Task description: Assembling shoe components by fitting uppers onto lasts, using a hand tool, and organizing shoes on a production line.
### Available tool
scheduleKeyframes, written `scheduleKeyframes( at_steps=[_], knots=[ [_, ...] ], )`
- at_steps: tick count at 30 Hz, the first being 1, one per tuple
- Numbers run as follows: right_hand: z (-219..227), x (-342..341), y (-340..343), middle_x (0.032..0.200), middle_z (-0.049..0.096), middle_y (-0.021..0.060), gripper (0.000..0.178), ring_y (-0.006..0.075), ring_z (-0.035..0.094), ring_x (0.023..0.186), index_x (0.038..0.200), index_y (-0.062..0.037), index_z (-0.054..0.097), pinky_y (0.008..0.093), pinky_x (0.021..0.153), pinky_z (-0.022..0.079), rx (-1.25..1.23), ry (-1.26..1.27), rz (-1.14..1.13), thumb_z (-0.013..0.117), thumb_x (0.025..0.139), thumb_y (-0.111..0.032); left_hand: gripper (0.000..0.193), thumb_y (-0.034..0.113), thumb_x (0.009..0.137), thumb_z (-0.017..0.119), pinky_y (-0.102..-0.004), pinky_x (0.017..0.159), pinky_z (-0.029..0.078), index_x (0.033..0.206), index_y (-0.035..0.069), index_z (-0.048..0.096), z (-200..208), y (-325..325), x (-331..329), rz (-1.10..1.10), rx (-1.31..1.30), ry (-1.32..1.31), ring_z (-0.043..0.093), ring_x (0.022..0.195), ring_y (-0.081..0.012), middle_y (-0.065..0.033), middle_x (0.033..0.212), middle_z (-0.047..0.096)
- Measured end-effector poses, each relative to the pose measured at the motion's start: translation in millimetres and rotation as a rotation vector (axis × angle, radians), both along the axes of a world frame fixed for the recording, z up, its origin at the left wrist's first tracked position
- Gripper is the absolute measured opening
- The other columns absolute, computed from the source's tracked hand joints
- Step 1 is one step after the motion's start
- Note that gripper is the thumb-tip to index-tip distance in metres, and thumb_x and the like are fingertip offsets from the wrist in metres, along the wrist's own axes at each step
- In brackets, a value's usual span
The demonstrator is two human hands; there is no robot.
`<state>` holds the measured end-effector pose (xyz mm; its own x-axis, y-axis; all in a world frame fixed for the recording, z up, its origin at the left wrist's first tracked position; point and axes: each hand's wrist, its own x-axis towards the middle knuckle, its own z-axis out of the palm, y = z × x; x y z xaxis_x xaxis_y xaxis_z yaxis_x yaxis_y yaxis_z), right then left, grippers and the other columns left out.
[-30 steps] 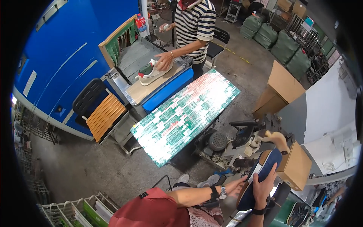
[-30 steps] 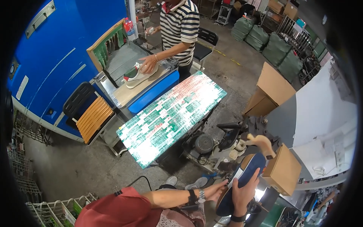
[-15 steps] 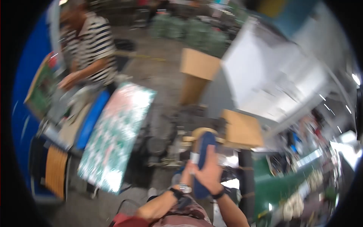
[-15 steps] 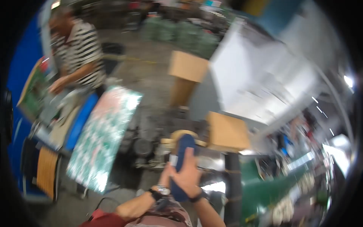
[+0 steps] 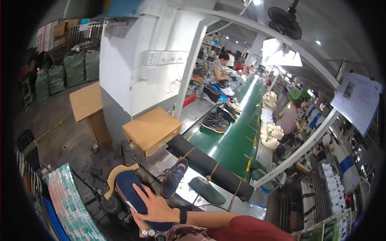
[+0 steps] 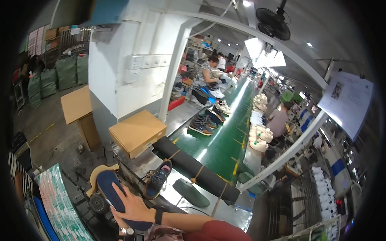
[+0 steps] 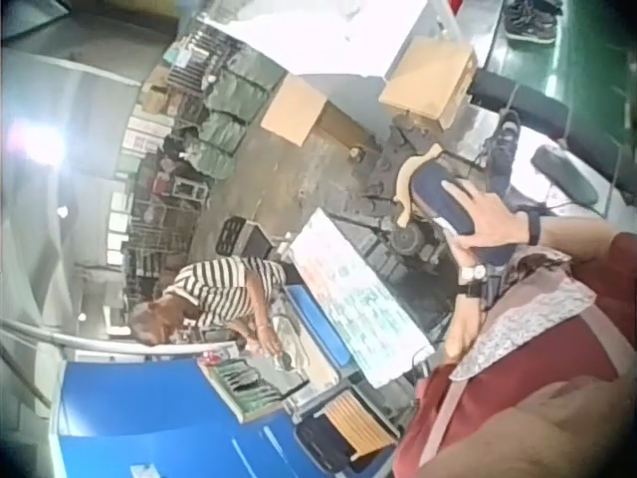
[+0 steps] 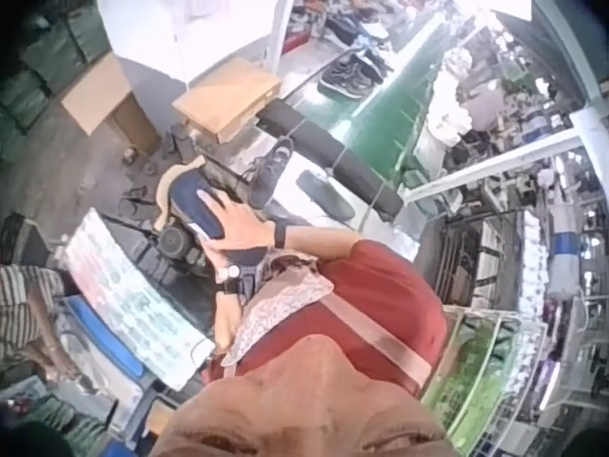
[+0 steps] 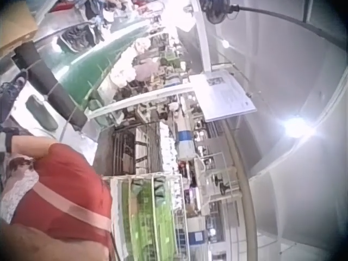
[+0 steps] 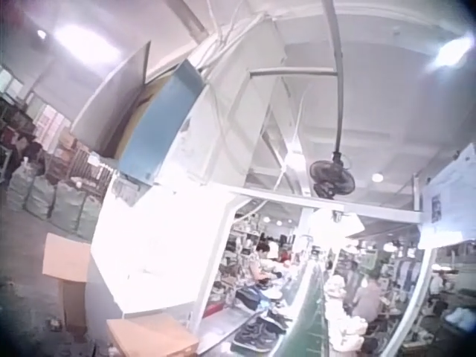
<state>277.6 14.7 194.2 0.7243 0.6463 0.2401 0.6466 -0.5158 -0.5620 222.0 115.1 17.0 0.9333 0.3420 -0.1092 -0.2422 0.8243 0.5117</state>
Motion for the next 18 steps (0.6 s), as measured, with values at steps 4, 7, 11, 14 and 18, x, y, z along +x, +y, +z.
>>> scheduleKeyframes(
  at_steps=[4, 7, 11, 14, 18],
  knots=[
    [-48, -2, -29, 0.152, 0.040, 0.0189, 0.090, 0.0288, 0.047, 0.134, 0.162, -0.0141, 0.003, 0.0408, 0.104, 0.042, 0.775, 0.731, 0.042, 0.054, 0.099, -0.051, 0.069, 0.048, 0.097, 0.057, -0.0446, 0.115, 0.037, 0.150, 0.007, 0.040, 10, 14, -57, -0.221, -0.291, -0.145, 0.048, 0.135, -0.0291, -0.0114, 0.152, 0.046],
    [-71, 31, -11, 0.154, 0.038, 0.0173, 0.091, 0.0288, 0.053, 0.127, 0.161, -0.0112, 0.004, 0.0420, 0.098, 0.047, 0.686, 1.290, -0.106, 0.049, 0.098, -0.060, 0.085, 0.069, 0.096, 0.041, -0.0471, 0.113, 0.039, 0.149, 0.003, 0.040, 39, 34, -96, -0.357, -0.216, 0.312, 0.051, 0.129, -0.0381, -0.0180, 0.142, 0.054],
    [-94, 38, 65, 0.128, 0.062, 0.0083, 0.070, 0.0174, 0.056, 0.119, 0.138, -0.0094, 0.055, 0.0334, 0.102, 0.045, 0.887, 1.825, 0.273, 0.059, 0.093, -0.062, 0.078, 0.064, 0.096, 0.047, -0.0457, 0.107, 0.044, 0.146, 0.004, 0.045, 3, 55, -129, -0.322, 0.045, 0.492, 0.055, 0.125, -0.0334, -0.0143, 0.139, 0.056],
    [-117, 22, 98, 0.139, 0.053, 0.0077, 0.076, 0.0198, 0.051, 0.126, 0.149, -0.0114, 0.042, 0.0344, 0.106, 0.041, 0.775, 1.701, 0.068, 0.068, 0.090, -0.052, 0.074, 0.061, 0.096, 0.049, -0.0450, 0.105, 0.046, 0.143, 0.004, 0.048, 1, 55, -123, -0.340, 0.180, 0.501, 0.057, 0.122, -0.0329, -0.0146, 0.136, 0.059],
    [-83, 20, 69, 0.131, 0.057, 0.0046, 0.075, 0.0164, 0.057, 0.116, 0.151, -0.0110, 0.036, 0.0331, 0.099, 0.047, 0.953, 1.743, 0.271, 0.070, 0.089, -0.037, 0.069, 0.058, 0.097, 0.051, -0.0442, 0.102, 0.048, 0.140, 0.004, 0.052, -4, 60, -171, -0.331, 0.323, 0.623, 0.059, 0.119, -0.0323, -0.0151, 0.131, 0.062]
  ],
)
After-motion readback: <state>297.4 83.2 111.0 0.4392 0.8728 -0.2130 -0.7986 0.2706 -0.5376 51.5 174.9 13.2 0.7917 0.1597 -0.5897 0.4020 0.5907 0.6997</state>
